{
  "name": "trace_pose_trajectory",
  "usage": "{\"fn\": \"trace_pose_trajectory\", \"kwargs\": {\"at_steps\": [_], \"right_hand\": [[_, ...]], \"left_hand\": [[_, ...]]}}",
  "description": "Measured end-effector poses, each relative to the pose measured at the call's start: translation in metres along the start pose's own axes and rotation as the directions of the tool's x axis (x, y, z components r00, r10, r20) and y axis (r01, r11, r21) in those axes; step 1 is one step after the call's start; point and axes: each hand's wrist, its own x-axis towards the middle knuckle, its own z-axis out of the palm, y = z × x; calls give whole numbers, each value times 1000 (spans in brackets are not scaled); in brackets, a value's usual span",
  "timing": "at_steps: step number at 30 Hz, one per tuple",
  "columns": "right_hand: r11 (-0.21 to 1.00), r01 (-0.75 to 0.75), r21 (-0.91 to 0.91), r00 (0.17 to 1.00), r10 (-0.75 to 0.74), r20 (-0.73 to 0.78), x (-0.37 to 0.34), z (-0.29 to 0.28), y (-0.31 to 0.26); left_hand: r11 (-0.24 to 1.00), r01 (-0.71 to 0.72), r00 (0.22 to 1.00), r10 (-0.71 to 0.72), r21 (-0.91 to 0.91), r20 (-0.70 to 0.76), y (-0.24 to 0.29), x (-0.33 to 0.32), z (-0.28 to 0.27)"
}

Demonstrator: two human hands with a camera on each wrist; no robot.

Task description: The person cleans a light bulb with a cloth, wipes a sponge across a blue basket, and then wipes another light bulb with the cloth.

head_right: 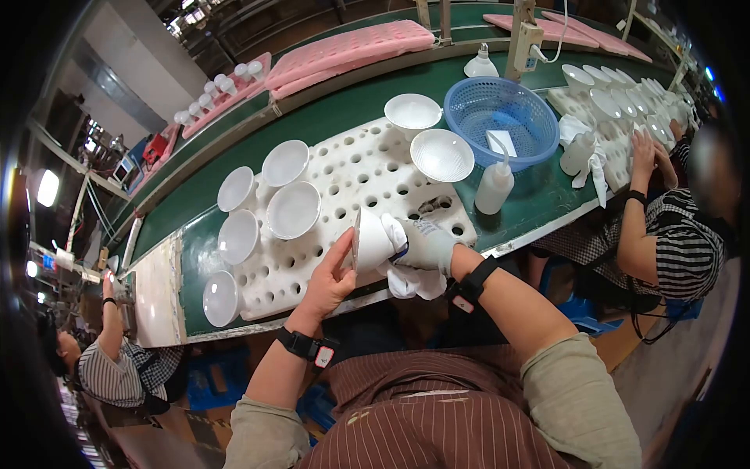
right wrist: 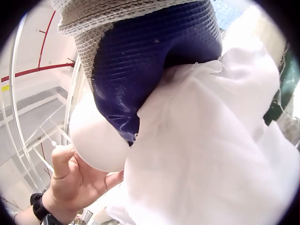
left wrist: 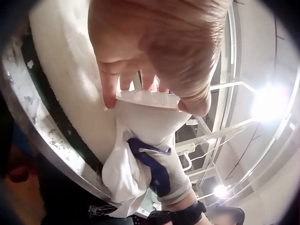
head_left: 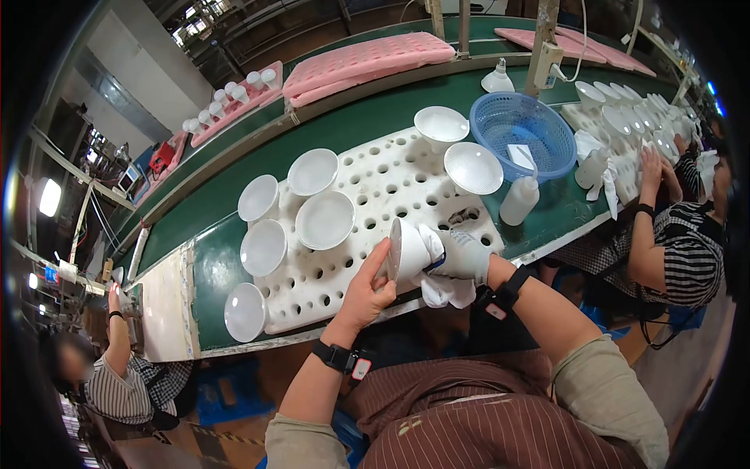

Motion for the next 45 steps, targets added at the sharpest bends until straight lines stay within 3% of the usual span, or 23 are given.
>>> {"fn": "trace_pose_trajectory", "kwargs": {"at_steps": [1,3,6,13,15,19,25,27,31,35,37,41,43,45], "right_hand": [[1000,-11,9,1000,11,19,0,-2,-1],[1000,-23,17,999,23,42,-1,-2,-2],[999,-19,30,1000,18,24,1,2,2],[1000,-16,-3,1000,16,19,3,3,6],[999,-19,-30,1000,19,12,5,3,8],[998,-54,-11,997,54,46,3,2,6],[1000,2,9,1000,-2,29,0,1,-3],[1000,20,-5,1000,-20,16,1,5,4],[999,9,-32,1000,-8,20,0,4,3],[998,13,-59,1000,-12,24,-2,1,-1],[997,13,-71,1000,-12,23,-2,-1,-4],[997,-25,-72,999,28,45,-3,-1,-3],[998,-9,-69,999,12,42,-2,2,1],[998,29,-56,999,-28,22,-1,4,3]], "left_hand": [[1000,-1,1000,1,-6,-2,1,2,-1],[980,28,1000,-28,198,-3,5,10,-7],[962,-5,1000,10,274,-16,-8,22,-9],[980,-88,996,90,179,-3,-12,-4,-8],[961,-117,992,122,252,-4,-18,-7,-10],[970,-81,996,90,230,-29,-9,-4,-8],[974,121,991,-107,191,-79,24,25,-1],[927,375,926,-373,18,-64,34,40,2],[850,489,853,-513,-198,-99,61,52,13],[830,523,845,-534,-192,-9,57,42,6],[933,317,948,-305,-171,93,26,33,-2],[957,288,956,-286,-36,61,36,29,-1],[859,503,864,-503,-91,34,51,43,3],[838,520,849,-529,-166,-13,54,55,12]]}}
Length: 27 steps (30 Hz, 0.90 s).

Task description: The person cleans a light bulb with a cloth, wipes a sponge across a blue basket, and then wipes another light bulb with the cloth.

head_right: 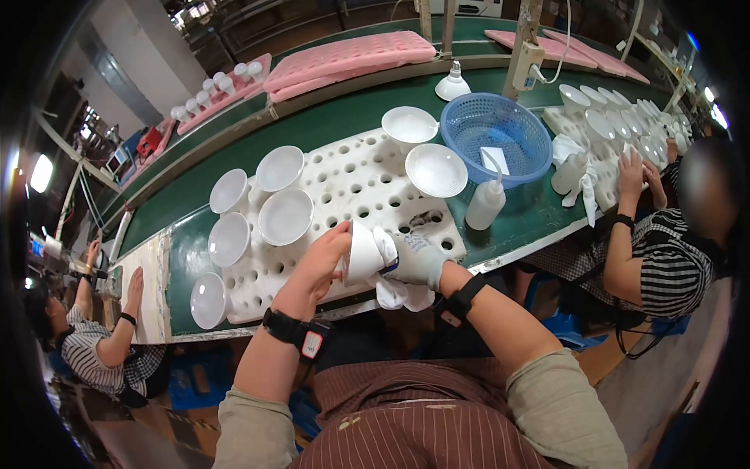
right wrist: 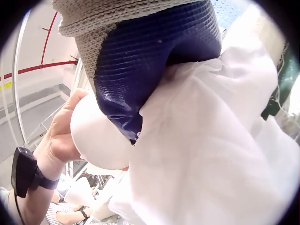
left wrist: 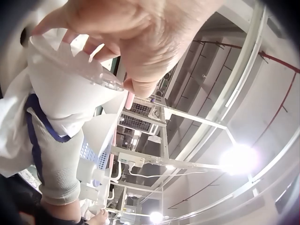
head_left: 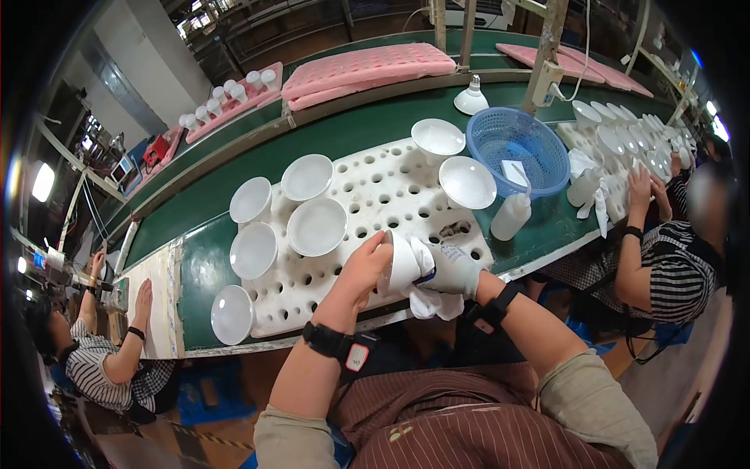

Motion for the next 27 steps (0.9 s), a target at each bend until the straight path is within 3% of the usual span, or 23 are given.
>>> {"fn": "trace_pose_trajectory", "kwargs": {"at_steps": [4,8,11,13,17,19,22,26,27], "right_hand": [[1000,-9,2,1000,9,11,0,-5,-6],[999,-1,-32,1000,1,13,-2,1,-1],[999,30,-26,999,-29,16,1,5,6],[999,31,-24,999,-30,28,1,6,8],[999,36,-35,999,-35,39,2,5,5],[999,31,-44,998,-28,52,0,-1,-4],[995,-5,-96,998,10,56,-4,-10,-13],[996,37,-87,996,-29,84,-3,-9,-13],[995,48,-90,996,-41,81,-4,-9,-13]], "left_hand": [[991,59,998,-62,-121,-26,3,5,3],[996,10,1000,-9,-88,9,-6,-5,-7],[994,-108,989,110,-28,97,-28,-1,-17],[961,-274,953,265,46,145,-33,-3,-19],[979,-203,974,199,30,111,-26,-1,-12],[995,-8,1000,6,-97,-20,-7,-4,0],[975,44,999,-50,-218,-18,-10,7,2],[985,19,1000,-20,-169,-4,-16,1,-2],[988,-59,997,64,-143,30,-25,3,-6]]}}
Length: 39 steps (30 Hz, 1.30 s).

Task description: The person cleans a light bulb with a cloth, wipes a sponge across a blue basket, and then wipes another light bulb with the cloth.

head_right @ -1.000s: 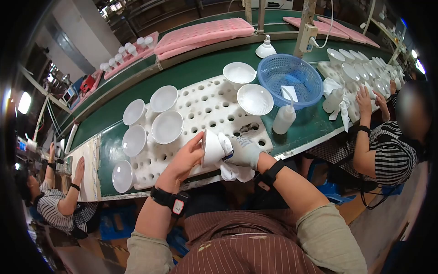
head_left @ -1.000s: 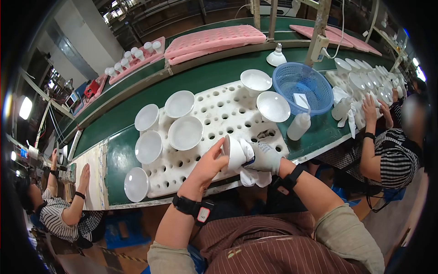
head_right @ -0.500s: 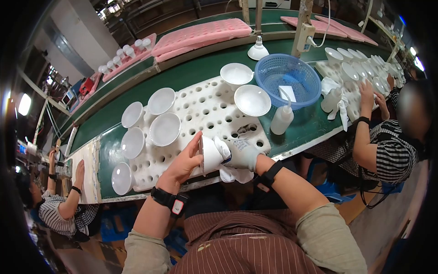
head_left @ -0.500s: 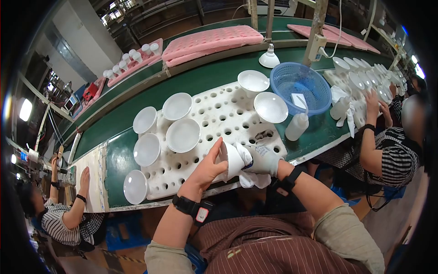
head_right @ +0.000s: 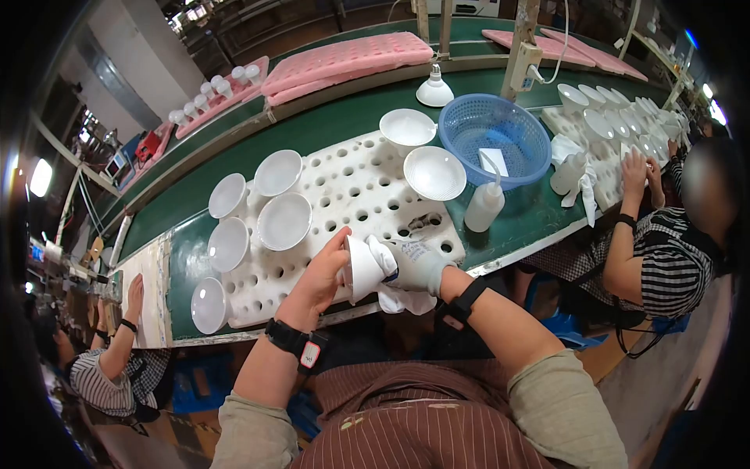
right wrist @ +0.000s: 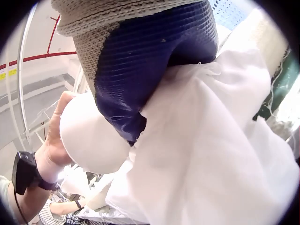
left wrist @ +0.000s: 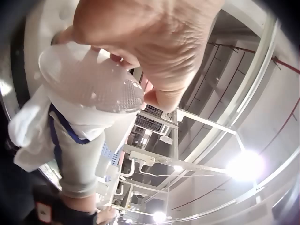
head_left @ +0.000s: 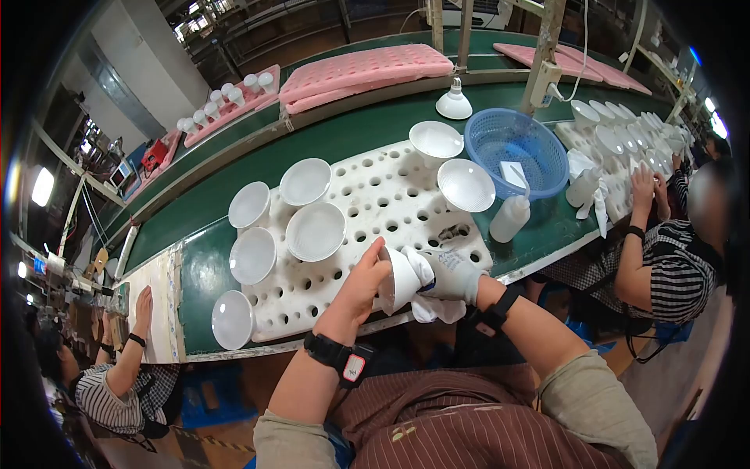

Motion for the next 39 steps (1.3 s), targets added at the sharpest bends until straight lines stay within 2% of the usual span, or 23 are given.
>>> {"fn": "trace_pose_trajectory", "kwargs": {"at_steps": [1,2,4,8,10,11,13,14,17,19,20,22,23,26,28,29,31,34,38,39], "right_hand": [[1000,-1,2,1000,1,1,0,3,3],[1000,-5,-4,1000,5,-7,1,8,8],[1000,-9,-10,1000,9,-16,1,4,2],[998,-54,-27,997,55,46,-3,-4,-7],[998,-55,-36,997,57,48,-2,-2,-3],[999,-35,-30,999,36,26,0,3,2],[1000,-14,-24,1000,15,5,0,5,4],[999,-26,-37,1000,27,17,0,4,3],[998,-29,-50,1000,29,10,-1,6,5],[999,-19,-50,1000,19,-4,-2,4,2],[998,-41,-54,999,42,16,-3,1,-1],[996,-61,-58,997,63,37,-4,-5,-8],[996,-76,-47,995,79,56,-4,-7,-10],[997,-78,-28,995,80,63,-4,-7,-10],[998,-66,-18,996,67,52,-4,-2,-6],[998,-56,-20,998,56,30,-3,2,-3],[999,-48,-26,999,48,5,-2,1,-1],[997,-69,-23,997,70,32,0,3,2],[998,-38,-55,999,40,28,-1,10,10],[999,-27,-47,999,28,17,-2,7,8]], "left_hand": [[997,-78,996,77,24,48,-8,-1,-4],[997,-77,996,76,24,48,-15,-5,-7],[979,-191,977,183,69,110,-16,-15,-7],[978,-154,988,155,140,1,-12,-8,4],[1000,-6,994,4,-18,-105,-5,-2,10],[1000,-7,995,5,-19,-104,-5,2,12],[984,-51,991,28,-170,-133,-8,8,15],[984,-51,991,29,-169,-133,-8,7,15],[990,-48,994,34,-133,-105,-8,2,13],[994,-111,992,111,2,-62,-12,-4,10],[994,-110,992,110,4,-63,-15,-8,9],[946,-248,967,255,208,-11,-21,-14,5],[946,-247,967,255,208,-12,-23,-15,3],[952,-264,964,264,152,22,-23,-14,1],[989,-130,991,127,-74,-48,-17,-13,9],[988,-133,990,129,-74,-47,-11,-13,14],[980,-61,986,29,-191,-165,-2,-10,25],[958,-88,985,43,-273,-168,-7,-4,26],[982,-81,988,57,-169,-143,-9,-15,20],[990,-121,989,114,-69,-94,-13,-19,17]]}}
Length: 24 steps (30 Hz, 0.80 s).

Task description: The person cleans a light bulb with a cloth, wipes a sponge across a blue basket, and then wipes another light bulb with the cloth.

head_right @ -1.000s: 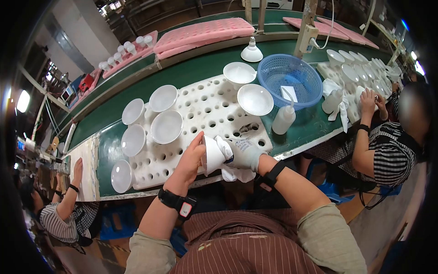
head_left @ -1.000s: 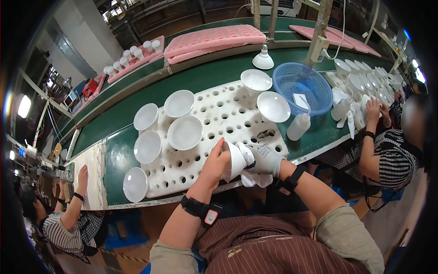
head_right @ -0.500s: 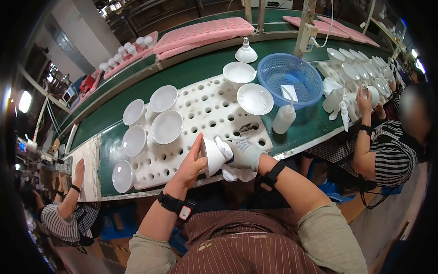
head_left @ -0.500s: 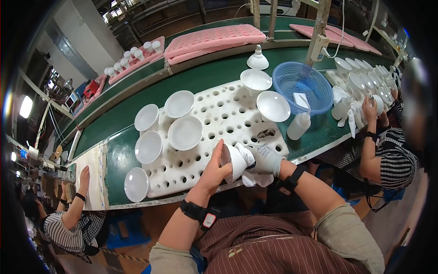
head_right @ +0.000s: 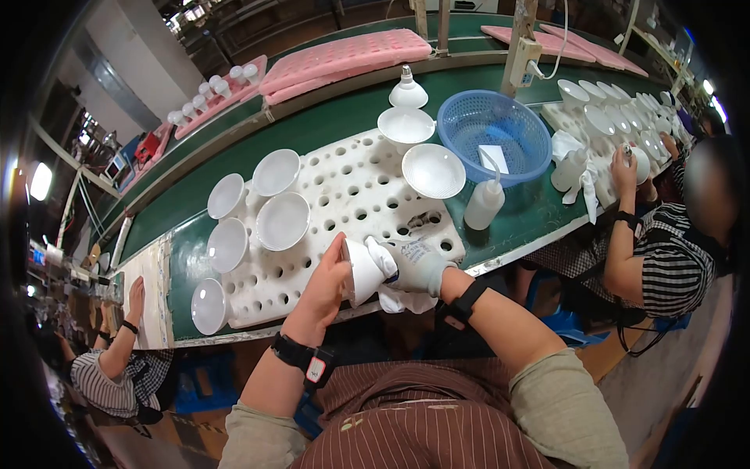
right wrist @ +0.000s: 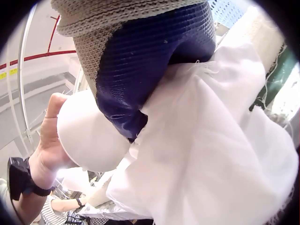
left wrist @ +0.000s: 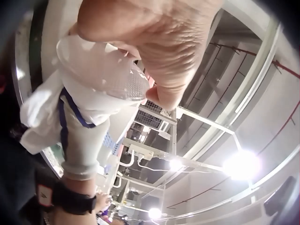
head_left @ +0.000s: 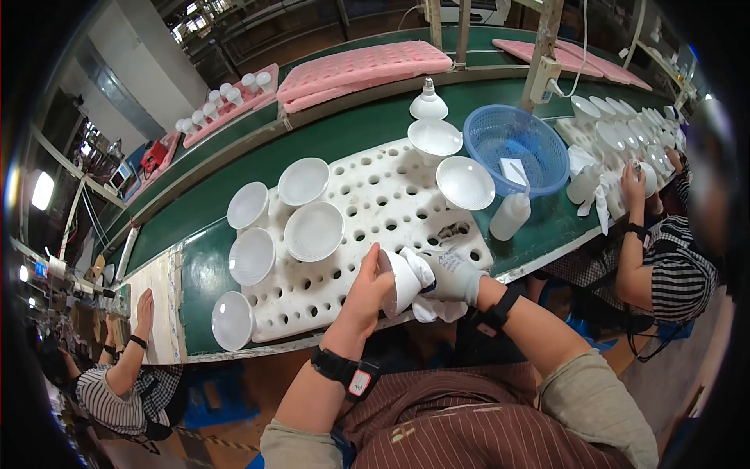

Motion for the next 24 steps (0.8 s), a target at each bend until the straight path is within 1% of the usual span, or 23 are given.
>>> {"fn": "trace_pose_trajectory", "kwargs": {"at_steps": [1,2,3,5,7,9,10,11,12,13,14,16,18,20,22,23,24], "right_hand": [[1000,2,4,1000,-2,1,-1,-2,-2],[1000,-17,-11,1000,18,14,-1,-5,-5],[999,-37,-29,999,38,26,-1,-6,-6],[1000,-26,-5,1000,26,18,-1,-7,-7],[1000,-15,14,1000,15,8,-1,-8,-9],[998,-69,14,997,68,35,-1,-9,-12],[997,-70,12,997,70,35,0,-6,-9],[1000,-25,11,1000,25,6,2,-1,-4],[1000,20,9,999,-20,-25,3,1,-2],[1000,19,11,999,-19,-27,2,1,-1],[1000,24,5,999,-23,-28,1,0,-1],[1000,30,1,999,-30,-27,0,2,1],[998,63,25,996,-61,-70,1,4,1],[999,36,35,998,-35,-44,-1,-1,-3],[999,8,39,1000,-7,-20,-2,-6,-8],[1000,-4,29,1000,5,-10,-2,-8,-10],[1000,-18,19,1000,18,-1,-2,-9,-11]], "left_hand": [[994,-53,997,47,95,56,-2,-3,-3],[994,-51,998,46,98,53,-3,-3,-5],[989,-80,996,74,124,57,-4,-3,-5],[983,-108,993,100,147,62,-2,-2,-2],[992,99,993,-104,-75,-55,15,5,8],[987,117,990,-125,-111,-66,19,8,11],[980,136,986,-149,-144,-79,20,9,13],[980,136,986,-148,-143,-78,17,12,9],[988,125,991,-129,-92,-36,13,16,3],[993,112,994,-112,-40,7,9,17,-1],[993,114,993,-114,-38,8,3,13,-2],[995,-59,998,60,78,-4,-4,0,0],[993,-73,997,73,96,2,-2,-5,0],[990,-86,996,86,111,7,-1,-4,0],[995,74,995,-77,-61,-56,7,7,4],[995,72,996,-76,-63,-54,13,12,6],[987,123,990,-130,-107,-63,21,14,9]]}}
